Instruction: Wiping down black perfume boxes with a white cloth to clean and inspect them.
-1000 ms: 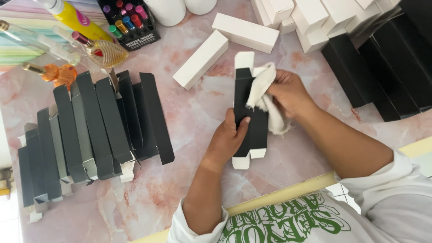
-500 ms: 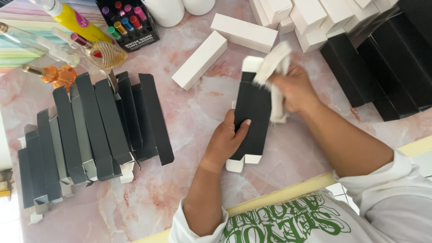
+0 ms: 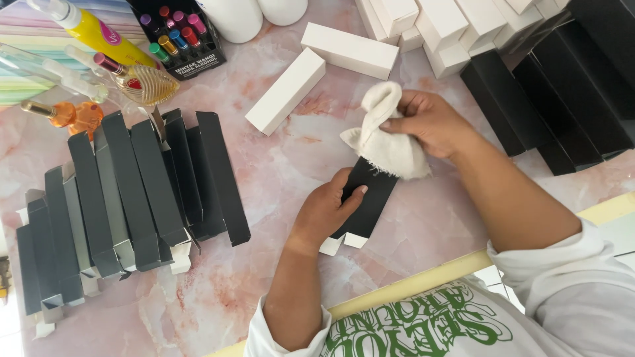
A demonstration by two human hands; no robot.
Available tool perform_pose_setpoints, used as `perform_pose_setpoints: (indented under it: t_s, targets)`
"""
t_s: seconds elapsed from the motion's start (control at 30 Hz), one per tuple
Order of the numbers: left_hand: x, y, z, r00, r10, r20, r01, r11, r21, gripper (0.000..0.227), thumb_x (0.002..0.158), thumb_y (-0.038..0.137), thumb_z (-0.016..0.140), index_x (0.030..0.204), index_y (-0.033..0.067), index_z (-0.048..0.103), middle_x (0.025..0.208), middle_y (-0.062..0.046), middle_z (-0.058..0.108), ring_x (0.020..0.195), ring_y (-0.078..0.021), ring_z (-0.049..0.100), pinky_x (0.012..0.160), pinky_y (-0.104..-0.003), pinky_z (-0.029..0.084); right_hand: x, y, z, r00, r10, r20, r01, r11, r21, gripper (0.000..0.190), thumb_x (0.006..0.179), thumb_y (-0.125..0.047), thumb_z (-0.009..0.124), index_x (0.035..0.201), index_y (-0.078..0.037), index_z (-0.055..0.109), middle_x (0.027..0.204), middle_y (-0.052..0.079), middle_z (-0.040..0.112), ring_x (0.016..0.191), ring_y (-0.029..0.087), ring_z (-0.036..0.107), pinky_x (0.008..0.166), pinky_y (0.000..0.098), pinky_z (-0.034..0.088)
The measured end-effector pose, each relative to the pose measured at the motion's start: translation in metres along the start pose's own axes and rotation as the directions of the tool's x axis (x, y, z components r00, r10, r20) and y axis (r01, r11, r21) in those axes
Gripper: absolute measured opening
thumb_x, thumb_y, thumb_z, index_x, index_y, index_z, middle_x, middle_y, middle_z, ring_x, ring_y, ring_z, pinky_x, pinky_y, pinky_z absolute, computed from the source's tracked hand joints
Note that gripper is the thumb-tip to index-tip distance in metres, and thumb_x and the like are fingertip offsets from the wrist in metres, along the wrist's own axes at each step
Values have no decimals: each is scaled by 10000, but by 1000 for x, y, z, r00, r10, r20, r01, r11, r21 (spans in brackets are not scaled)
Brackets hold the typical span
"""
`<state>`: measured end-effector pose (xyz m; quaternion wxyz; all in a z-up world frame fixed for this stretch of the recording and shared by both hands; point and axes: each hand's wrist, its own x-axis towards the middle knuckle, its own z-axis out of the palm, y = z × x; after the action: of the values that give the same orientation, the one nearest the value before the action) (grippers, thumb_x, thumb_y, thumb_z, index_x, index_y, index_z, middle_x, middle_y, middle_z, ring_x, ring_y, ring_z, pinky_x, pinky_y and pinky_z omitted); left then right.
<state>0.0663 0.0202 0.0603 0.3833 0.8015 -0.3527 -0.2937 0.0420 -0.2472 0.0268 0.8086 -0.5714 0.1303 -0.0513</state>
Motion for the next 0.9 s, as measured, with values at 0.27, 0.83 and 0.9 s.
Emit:
perform_pose_setpoints:
  t_s: [0.27, 0.83, 0.9]
  targets:
    - [-1, 9, 1, 998, 54, 12, -53, 998, -29, 318, 1044, 322, 557, 1298, 132, 576, 1006, -186, 751, 988, -334, 733, 853, -468, 599, -14, -24, 22, 983, -2, -181, 10, 999, 46, 200, 820, 17, 838, 924, -24, 672, 764, 9, 639, 660, 177, 676, 635, 316, 615]
    - [0, -6, 1, 998, 7, -63, -2, 997, 74, 385, 1051, 329, 532, 1374, 120, 538, 986, -182, 747, 941, -307, 741, 797, -438, 617, -16, -48, 31, 966, -107, -235, 104, 994, -22, 173, 984, -202, 729, 861, -80, 730, 569, 19, 538, 525, 104, 572, 647, 217, 542]
    - [1, -6, 1, 998, 16, -60, -11, 997, 72, 373, 1049, 333, 544, 1361, 130, 562, 995, -172, 752, 953, -306, 740, 803, -434, 619, -8, -7, 8, 992, -101, -80, 89, 986, -144, 211, 1048, -257, 664, 1051, -53, 720, 782, 46, 653, 671, 135, 671, 652, 252, 559]
